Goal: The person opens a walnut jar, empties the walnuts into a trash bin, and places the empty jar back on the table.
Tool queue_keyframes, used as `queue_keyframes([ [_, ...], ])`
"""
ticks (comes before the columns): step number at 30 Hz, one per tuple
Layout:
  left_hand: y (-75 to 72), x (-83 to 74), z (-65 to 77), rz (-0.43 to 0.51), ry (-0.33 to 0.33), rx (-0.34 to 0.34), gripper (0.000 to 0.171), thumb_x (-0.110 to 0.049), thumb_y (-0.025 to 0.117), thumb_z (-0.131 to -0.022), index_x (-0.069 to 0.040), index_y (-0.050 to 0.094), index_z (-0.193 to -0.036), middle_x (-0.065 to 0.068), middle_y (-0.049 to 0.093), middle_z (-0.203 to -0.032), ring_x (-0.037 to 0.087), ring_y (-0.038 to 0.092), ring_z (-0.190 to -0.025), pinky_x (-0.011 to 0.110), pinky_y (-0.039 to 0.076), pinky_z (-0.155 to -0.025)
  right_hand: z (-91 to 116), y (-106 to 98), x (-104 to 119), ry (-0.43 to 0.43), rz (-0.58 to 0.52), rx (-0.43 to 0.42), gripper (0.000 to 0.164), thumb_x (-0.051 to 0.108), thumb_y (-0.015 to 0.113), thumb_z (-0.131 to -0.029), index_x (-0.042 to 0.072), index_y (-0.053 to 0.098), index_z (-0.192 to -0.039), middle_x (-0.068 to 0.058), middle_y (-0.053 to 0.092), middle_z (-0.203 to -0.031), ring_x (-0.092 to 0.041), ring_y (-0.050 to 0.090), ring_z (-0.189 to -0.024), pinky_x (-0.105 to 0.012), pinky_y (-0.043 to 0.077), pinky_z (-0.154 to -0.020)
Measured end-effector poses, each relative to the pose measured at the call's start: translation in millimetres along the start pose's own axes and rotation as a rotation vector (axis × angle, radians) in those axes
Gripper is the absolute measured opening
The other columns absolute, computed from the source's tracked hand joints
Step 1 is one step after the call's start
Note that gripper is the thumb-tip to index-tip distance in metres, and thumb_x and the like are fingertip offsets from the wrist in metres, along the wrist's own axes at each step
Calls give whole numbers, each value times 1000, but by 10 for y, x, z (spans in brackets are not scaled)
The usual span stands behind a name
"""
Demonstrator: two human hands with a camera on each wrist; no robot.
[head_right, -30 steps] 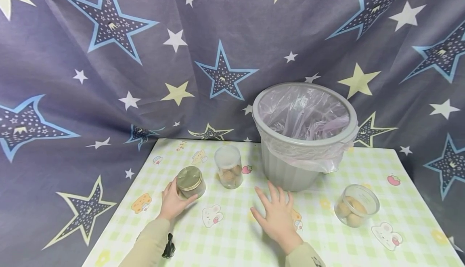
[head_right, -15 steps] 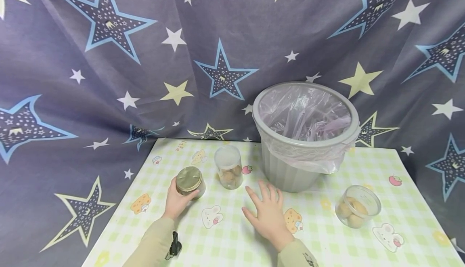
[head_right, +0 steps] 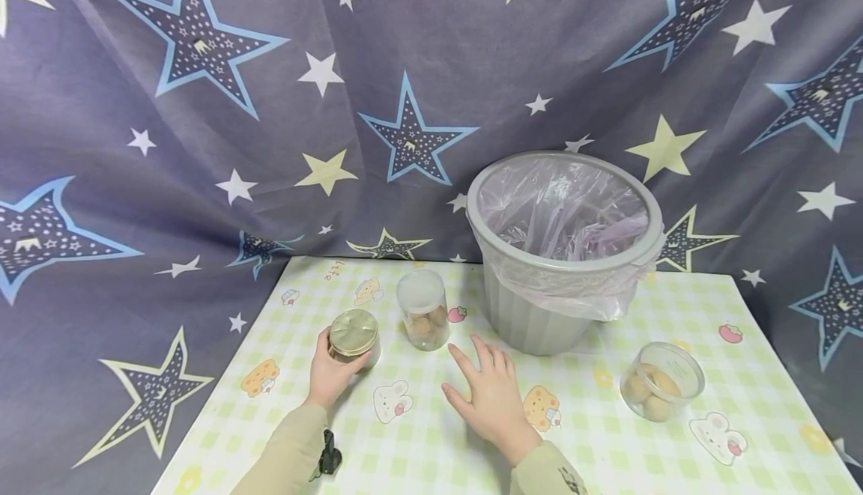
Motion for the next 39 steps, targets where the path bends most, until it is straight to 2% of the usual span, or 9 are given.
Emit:
queue_keyframes([
  [7,23,-10,42,41,2,33,84,-10,86,-65,-4,39,-135,16,50,-132,35,45,-127,51,31,-110,13,-11,-7,4,-10,-6,57,39,61,-87,18,47,-138,-20,38,-144,-42,43,-123,-63,36,-99],
  [13,40,-139,114,52,0,61,84,-10,86,-65,-6,40,-135,13,50,-132,33,44,-128,55,28,-110,11,-59,-1,6,-42,-34,55,37,60,-88,16,48,-138,-22,40,-142,-43,44,-121,-64,37,-98],
  [18,57,-297,191,37,50,81,87,-13,87,-63,-7,40,-137,14,49,-134,33,43,-128,54,27,-111,4,-121,15,35,-94,-38,55,35,60,-89,16,47,-139,-21,40,-143,-44,43,-123,-64,36,-99],
  [27,47,-493,363,-32,151,125,90,-16,88,-61,-10,40,-136,12,46,-133,32,39,-127,56,31,-108,-18,-245,69,22,-115,-57,56,33,63,-87,15,48,-138,-22,41,-142,-42,46,-121,-62,39,-96],
  [32,60,-586,439,-31,209,144,89,-17,89,-59,-11,42,-134,9,48,-131,29,40,-124,55,34,-106,-11,-289,94,2,-133,-68,56,30,62,-87,13,48,-138,-24,41,-141,-43,46,-120,-63,41,-93],
  [39,124,-749,558,-22,247,177,88,-17,88,-60,-8,42,-134,12,46,-130,30,42,-122,55,37,-104,-2,-360,135,-16,-162,-52,59,30,63,-86,11,45,-139,-26,39,-141,-45,45,-119,-66,42,-91],
])
Point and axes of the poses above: each hand's wrist, its own z-axis away from the middle knuckle, its own y-axis out of the palm, x = y × z, the point moved 4 cm from there along -z, towards the middle knuckle
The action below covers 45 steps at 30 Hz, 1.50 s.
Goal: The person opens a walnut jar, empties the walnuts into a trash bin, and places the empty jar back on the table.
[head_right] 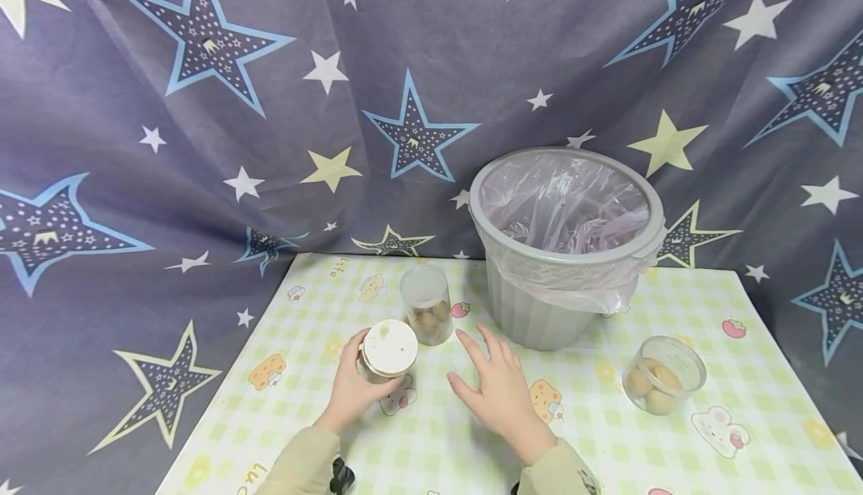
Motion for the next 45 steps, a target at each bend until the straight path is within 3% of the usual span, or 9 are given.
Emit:
queue_keyframes([
  [5,74,-141,50,12,26,15,87,-17,88,-60,-9,42,-133,11,46,-129,29,42,-121,56,39,-101,17,-64,76,-41,-1,-13,60,29,64,-85,10,44,-138,-27,40,-140,-45,47,-117,-66,43,-88],
  [11,150,-279,96,-50,140,15,89,-19,90,-55,-10,45,-132,8,50,-128,24,43,-118,52,43,-98,29,-146,130,-78,4,-39,61,28,65,-84,8,45,-137,-27,42,-138,-44,49,-114,-65,46,-84],
  [17,208,-394,146,-80,231,61,92,-23,91,-53,-12,45,-132,5,52,-128,20,43,-118,50,44,-96,47,-159,113,-82,5,-42,62,29,66,-82,10,46,-138,-27,43,-137,-41,52,-112,-62,48,-83],
  [23,246,-526,189,-130,343,90,93,-24,92,-51,-8,46,-131,5,52,-129,22,43,-118,49,47,-93,53,-172,114,-107,0,-40,64,31,68,-82,9,45,-138,-27,42,-138,-42,52,-113,-62,48,-83],
  [36,352,-696,227,-160,394,125,94,-29,92,-52,-8,46,-131,5,53,-130,22,44,-118,49,49,-91,49,-279,148,-156,33,-25,75,49,69,-79,11,45,-139,-24,42,-139,-38,54,-109,-58,51,-80],
  [40,390,-736,238,-174,397,153,93,-29,91,-53,-5,46,-131,9,52,-131,23,43,-118,51,49,-91,61,-273,153,-163,21,27,81,58,66,-78,12,42,-141,-26,38,-142,-43,52,-114,-62,50,-79],
  [45,431,-798,240,-216,450,165,93,-32,91,-53,-5,47,-130,7,54,-128,24,45,-119,48,49,-92,83,-263,161,-169,14,73,86,64,62,-77,14,39,-143,-27,34,-144,-49,48,-119,-64,49,-80],
])
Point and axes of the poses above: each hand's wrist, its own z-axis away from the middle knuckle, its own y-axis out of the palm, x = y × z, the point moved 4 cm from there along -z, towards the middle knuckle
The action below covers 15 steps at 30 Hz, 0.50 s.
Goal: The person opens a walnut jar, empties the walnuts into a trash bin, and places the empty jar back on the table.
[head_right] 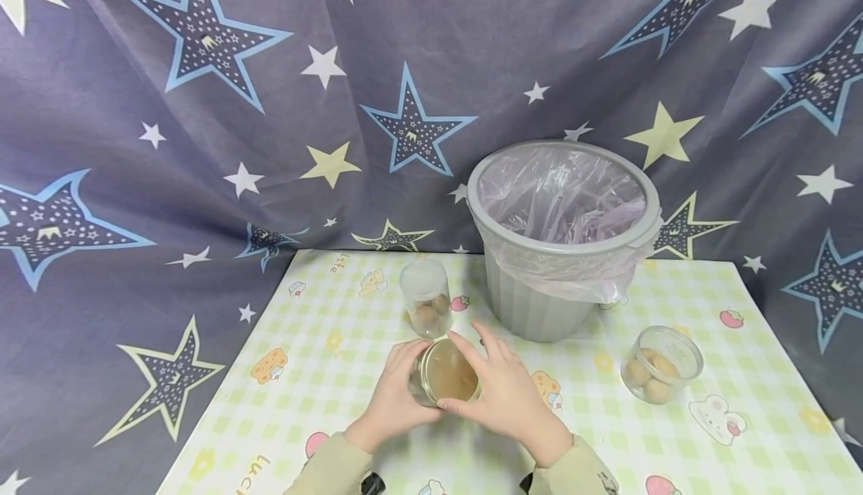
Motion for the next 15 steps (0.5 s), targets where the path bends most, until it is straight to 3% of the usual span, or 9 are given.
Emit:
queue_keyframes([
  [6,28,-51,-22,-55,58,-2,91,-34,92,-52,-6,48,-128,7,57,-127,22,47,-117,44,48,-94,8,-20,22,-22,-13,-6,87,68,57,-78,14,37,-144,-26,34,-144,-48,48,-119,-63,51,-78],
  [15,62,-89,-37,-112,71,11,88,-36,89,-54,-10,50,-128,5,58,-126,20,48,-116,40,43,-98,25,-5,36,18,-28,29,88,61,67,-76,15,36,-145,-25,41,-139,-43,58,-105,-50,57,-67],
])
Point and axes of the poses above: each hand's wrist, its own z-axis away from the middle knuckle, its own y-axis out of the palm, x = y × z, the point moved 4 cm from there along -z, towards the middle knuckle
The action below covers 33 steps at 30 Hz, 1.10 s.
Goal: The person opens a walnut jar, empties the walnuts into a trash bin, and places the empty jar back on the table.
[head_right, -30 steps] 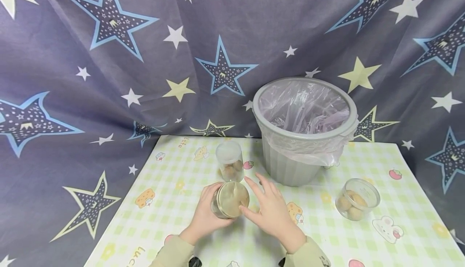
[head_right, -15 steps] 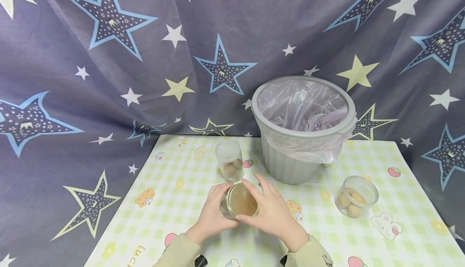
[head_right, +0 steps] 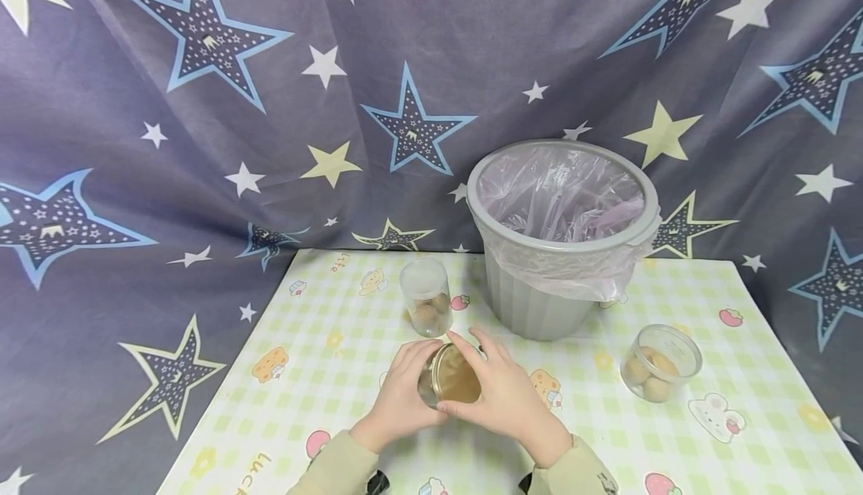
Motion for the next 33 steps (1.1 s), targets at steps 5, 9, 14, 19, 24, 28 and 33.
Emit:
queue_keyframes([
  [5,-3,-4,-5,-29,18,4,89,-38,88,-53,-10,50,-128,5,57,-127,21,49,-116,42,44,-97,-4,40,3,19,-10,18,88,55,72,-74,14,37,-144,-26,47,-134,-45,58,-107,-54,56,-69],
  [9,-4,-4,-7,-54,17,13,87,-39,87,-54,-10,50,-127,3,57,-127,21,49,-116,41,44,-97,-7,67,8,47,-35,31,86,46,77,-72,13,40,-142,-25,48,-133,-44,56,-110,-59,53,-75],
  [14,3,-5,-1,-90,21,34,85,-39,88,-55,-10,51,-127,2,56,-126,21,49,-116,41,44,-98,4,98,12,67,-51,26,83,40,82,-68,8,47,-137,-23,52,-130,-42,56,-111,-59,51,-81],
  [19,-3,-15,6,-123,33,42,84,-38,87,-55,-10,51,-126,3,56,-125,21,49,-116,40,45,-97,4,92,31,26,-47,-26,81,34,85,-64,4,52,-131,-24,55,-126,-41,60,-105,-55,54,-79],
  [24,-7,-19,3,-139,69,31,86,-39,88,-56,-9,50,-128,4,55,-126,22,49,-116,41,45,-96,-11,93,36,-2,-50,-63,79,30,88,-61,1,54,-126,-22,57,-121,-39,64,-98,-50,57,-74],
  [28,10,-16,0,-147,80,70,88,-39,87,-58,-8,48,-131,4,54,-128,23,48,-118,42,45,-97,3,96,16,22,-70,-63,78,26,89,-59,0,55,-124,-19,58,-120,-37,64,-99,-48,57,-74],
  [33,20,-17,3,-170,104,122,92,-43,86,-60,-8,45,-134,5,52,-131,23,46,-122,41,44,-98,31,96,-23,91,-137,-50,77,24,89,-59,2,55,-125,-16,58,-122,-37,63,-102,-48,57,-75],
])
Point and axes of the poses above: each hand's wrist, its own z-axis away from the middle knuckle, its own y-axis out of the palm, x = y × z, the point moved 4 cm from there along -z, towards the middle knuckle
